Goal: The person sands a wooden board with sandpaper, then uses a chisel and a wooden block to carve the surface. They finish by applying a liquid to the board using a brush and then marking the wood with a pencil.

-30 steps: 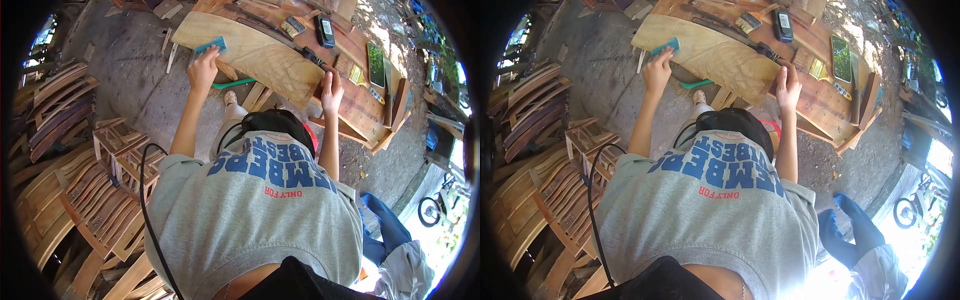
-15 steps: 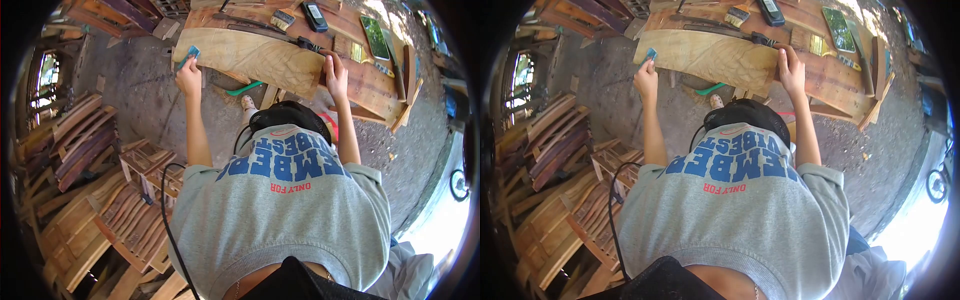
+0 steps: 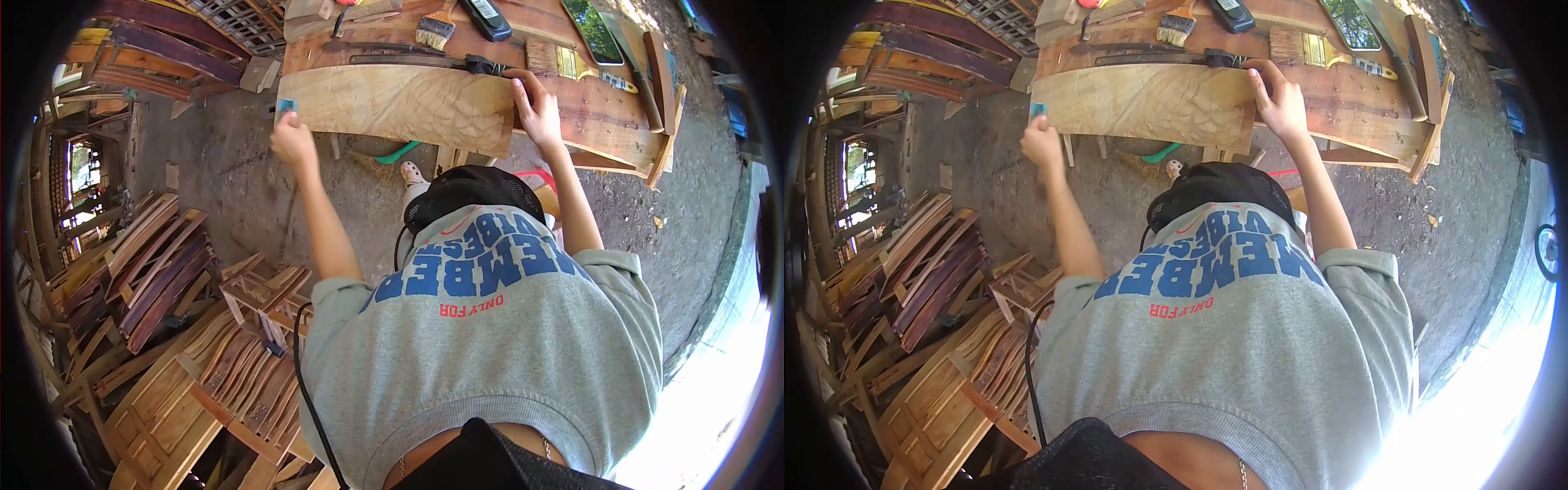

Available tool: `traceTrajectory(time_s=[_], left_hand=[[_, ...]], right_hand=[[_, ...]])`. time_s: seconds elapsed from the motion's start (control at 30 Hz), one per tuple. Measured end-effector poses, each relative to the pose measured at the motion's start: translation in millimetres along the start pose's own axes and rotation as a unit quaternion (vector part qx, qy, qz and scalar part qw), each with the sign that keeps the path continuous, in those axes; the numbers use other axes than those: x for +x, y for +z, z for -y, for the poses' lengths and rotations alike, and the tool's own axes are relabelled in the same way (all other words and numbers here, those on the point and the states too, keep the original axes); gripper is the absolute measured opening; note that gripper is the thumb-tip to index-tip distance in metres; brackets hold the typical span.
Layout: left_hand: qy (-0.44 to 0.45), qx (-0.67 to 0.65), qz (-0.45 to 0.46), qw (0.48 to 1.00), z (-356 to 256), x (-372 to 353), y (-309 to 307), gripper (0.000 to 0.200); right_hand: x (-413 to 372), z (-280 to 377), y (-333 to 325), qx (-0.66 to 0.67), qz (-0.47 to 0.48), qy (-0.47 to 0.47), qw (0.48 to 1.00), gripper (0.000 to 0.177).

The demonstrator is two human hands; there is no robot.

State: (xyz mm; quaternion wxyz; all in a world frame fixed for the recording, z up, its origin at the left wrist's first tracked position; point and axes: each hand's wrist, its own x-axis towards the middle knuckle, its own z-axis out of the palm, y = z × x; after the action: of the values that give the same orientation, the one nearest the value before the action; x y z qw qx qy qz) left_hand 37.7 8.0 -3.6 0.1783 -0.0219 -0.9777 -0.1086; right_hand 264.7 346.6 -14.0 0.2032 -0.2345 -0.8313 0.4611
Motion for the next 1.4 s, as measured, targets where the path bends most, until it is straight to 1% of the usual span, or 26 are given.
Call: traceTrajectory(time_s=[0.1,0.17,0.2,0.27,0.3,0.33,0.4,0.53,0.6,0.67,0.73,0.77,0.83,0.87,0.9,0.93,0.97,1.03,1.07,1.13,1.17,1.2,1.27,1.33,1.37,1.4], left_hand=[[0.011,0.016,0.025,1.000,-43,-52,1,0.018],[0.121,-0.134,0.000,0.984,-64,-81,1,0.018],[0.128,-0.141,0.006,0.982,-62,-78,-1,0.018],[0.073,-0.101,0.031,0.992,-46,-49,-3,0.018],[0.028,0.007,0.050,0.998,-30,-24,9,0.018],[0.058,-0.077,-0.015,0.995,-9,-7,18,0.020],[0.001,0.010,-0.013,1.000,2,26,21,0.025],[0.025,-0.072,0.025,0.997,-47,-4,20,0.033],[0.118,-0.103,0.013,0.988,-99,-55,2,0.038],[0.142,-0.083,0.066,0.984,-120,-81,-5,0.044],[0.125,-0.088,0.100,0.983,-107,-59,1,0.049],[0.078,0.008,0.098,0.992,-102,-40,4,0.057],[0.179,0.059,-0.010,0.982,-39,22,47,0.053],[0.119,0.074,0.006,0.990,-18,46,60,0.054],[0.009,0.067,0.046,0.997,-24,49,46,0.056],[-0.043,0.029,0.073,0.996,-46,39,19,0.058],[-0.006,0.038,0.055,0.998,-28,52,45,0.056],[0.172,0.089,0.035,0.980,-27,39,78,0.051],[0.250,0.082,0.018,0.965,-74,-10,41,0.047],[0.241,-0.040,0.123,0.962,-151,-93,-18,0.051],[0.247,-0.024,0.214,0.945,-181,-126,-47,0.047],[0.435,-0.183,0.087,0.877,-180,-139,-24,0.046],[0.451,-0.176,0.116,0.867,-172,-146,-11,0.046],[0.382,-0.163,0.176,0.893,-164,-124,-15,0.046],[0.386,-0.153,0.113,0.903,-150,-104,0,0.045],[0.292,-0.083,0.184,0.935,-143,-85,0,0.044]], right_hand=[[0,5,0,0.016,-0.020,-0.014,1.000,0.025],[0,6,-2,0.004,-0.002,0.012,1.000,0.025],[0,6,-2,0.005,-0.006,0.011,1.000,0.024],[0,-4,2,0.023,-0.033,-0.040,0.998,0.026],[-1,-3,0,0.014,-0.016,-0.009,1.000,0.027],[-1,-2,-1,0.005,0.000,0.022,1.000,0.029],[-2,-6,1,0.000,-0.023,0.001,1.000,0.030],[-1,-10,4,0.008,-0.038,-0.023,0.999,0.032],[-3,-6,2,0.006,-0.035,-0.009,0.999,0.034],[-6,-5,1,-0.001,-0.040,-0.005,0.999,0.037],[-7,-3,-2,0.003,-0.016,0.014,1.000,0.039],[-7,-5,0,0.002,-0.015,0.011,1.000,0.040],[-7,-2,-3,-0.005,-0.003,0.020,1.000,0.041],[-9,3,-7,-0.011,0.008,0.035,0.999,0.041],[-10,5,-9,-0.009,0.015,0.039,0.999,0.042],[-10,3,-8,-0.001,0.006,0.035,0.999,0.042],[-10,3,-7,-0.003,-0.003,0.035,0.999,0.043],[-11,3,-5,0.000,-0.017,0.037,0.999,0.044],[-11,3,-4,0.004,-0.021,0.037,0.999,0.045],[-12,4,-6,0.009,-0.030,0.039,0.999,0.046],[-12,4,-6,0.003,-0.028,0.039,0.999,0.046],[-13,5,-6,-0.003,-0.025,0.037,0.999,0.047],[-13,5,-8,0.007,-0.022,0.043,0.999,0.047],[-14,2,-5,0.027,-0.056,0.007,0.998,0.044],[-15,1,-4,0.028,-0.059,0.009,0.998,0.044],[-15,3,-6,0.026,-0.044,0.018,0.999,0.045]])
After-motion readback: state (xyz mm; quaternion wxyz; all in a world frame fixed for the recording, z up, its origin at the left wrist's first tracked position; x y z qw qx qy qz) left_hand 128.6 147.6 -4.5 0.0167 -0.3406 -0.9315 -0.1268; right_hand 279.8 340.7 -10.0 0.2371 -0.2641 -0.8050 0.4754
